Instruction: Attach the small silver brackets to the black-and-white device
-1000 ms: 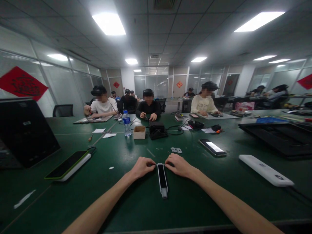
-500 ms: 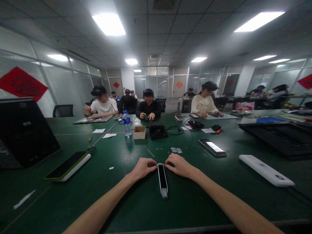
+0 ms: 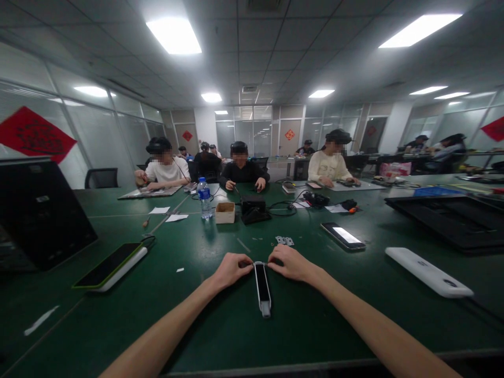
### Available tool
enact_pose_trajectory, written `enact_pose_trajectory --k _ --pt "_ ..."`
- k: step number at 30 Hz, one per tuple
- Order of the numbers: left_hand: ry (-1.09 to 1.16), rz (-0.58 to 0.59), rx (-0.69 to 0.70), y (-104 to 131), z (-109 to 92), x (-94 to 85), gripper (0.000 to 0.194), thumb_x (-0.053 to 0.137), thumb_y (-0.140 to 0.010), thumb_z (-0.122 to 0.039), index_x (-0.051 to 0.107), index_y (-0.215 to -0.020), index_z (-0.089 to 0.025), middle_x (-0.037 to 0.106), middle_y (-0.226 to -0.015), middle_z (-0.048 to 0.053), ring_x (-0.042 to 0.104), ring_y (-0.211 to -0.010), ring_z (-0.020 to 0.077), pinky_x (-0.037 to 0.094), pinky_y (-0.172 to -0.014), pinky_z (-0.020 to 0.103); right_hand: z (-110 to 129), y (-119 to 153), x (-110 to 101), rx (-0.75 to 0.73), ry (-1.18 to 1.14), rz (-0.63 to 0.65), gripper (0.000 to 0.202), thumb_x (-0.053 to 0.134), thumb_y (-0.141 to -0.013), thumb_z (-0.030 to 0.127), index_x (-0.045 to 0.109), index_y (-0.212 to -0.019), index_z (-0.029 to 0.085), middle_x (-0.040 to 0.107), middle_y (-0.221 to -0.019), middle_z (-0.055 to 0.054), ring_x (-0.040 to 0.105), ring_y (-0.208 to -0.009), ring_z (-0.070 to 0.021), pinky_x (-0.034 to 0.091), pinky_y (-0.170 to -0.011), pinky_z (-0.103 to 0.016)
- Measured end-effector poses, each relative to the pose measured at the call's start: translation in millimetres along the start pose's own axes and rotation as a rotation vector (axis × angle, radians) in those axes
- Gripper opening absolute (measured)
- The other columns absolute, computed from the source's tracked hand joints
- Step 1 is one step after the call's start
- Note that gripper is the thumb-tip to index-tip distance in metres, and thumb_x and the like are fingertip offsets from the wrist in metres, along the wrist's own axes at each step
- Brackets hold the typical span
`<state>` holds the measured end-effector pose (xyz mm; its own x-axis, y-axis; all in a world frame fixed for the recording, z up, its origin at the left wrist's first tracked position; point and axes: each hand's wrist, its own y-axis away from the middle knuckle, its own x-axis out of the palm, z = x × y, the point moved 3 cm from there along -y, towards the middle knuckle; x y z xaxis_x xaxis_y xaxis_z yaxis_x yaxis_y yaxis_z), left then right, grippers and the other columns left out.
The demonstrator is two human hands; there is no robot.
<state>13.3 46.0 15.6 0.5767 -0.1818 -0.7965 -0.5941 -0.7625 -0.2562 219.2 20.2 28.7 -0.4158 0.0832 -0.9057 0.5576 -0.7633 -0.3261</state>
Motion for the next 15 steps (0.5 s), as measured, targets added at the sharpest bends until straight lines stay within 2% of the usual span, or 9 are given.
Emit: enact_pose_trajectory --k 8,12,15 --pt "0.014 0.034 0.027 0.7 -5.0 -3.6 0.021 0.057 -0.086 -0.028 0.072 -0.096 -0.018 0.072 -0.089 0.002 0.064 -0.077 0.0145 0.049 -0.073 0.024 -45.9 12.4 -28.2 0.117 0.182 -0.099 0.021 0.049 -0.089 0.026 0.068 -0.090 0.016 0.064 -0.087 -0.009 0.055 -0.084 -0.0209 0.043 -0.078 -0.035" --pt "0.015 0.044 0.031 0.1 -4.7 -4.5 0.022 0.056 -0.087 -0.029 0.072 -0.098 -0.018 0.072 -0.091 0.002 0.065 -0.079 0.0151 0.048 -0.074 0.024 -61.5 18.4 -30.8 0.176 0.214 -0.043 0.020 0.049 -0.087 0.022 0.068 -0.090 0.016 0.064 -0.088 -0.009 0.056 -0.085 -0.0205 0.043 -0.079 -0.033" --pt "0.012 0.054 0.027 -0.9 -2.7 -3.3 0.024 0.055 -0.087 -0.031 0.072 -0.097 -0.018 0.072 -0.089 0.002 0.065 -0.077 0.0150 0.048 -0.072 0.023 -61.4 17.8 -26.2 0.203 0.208 0.021 0.020 0.050 -0.087 0.023 0.068 -0.092 0.017 0.064 -0.091 -0.008 0.056 -0.088 -0.0202 0.043 -0.081 -0.032"
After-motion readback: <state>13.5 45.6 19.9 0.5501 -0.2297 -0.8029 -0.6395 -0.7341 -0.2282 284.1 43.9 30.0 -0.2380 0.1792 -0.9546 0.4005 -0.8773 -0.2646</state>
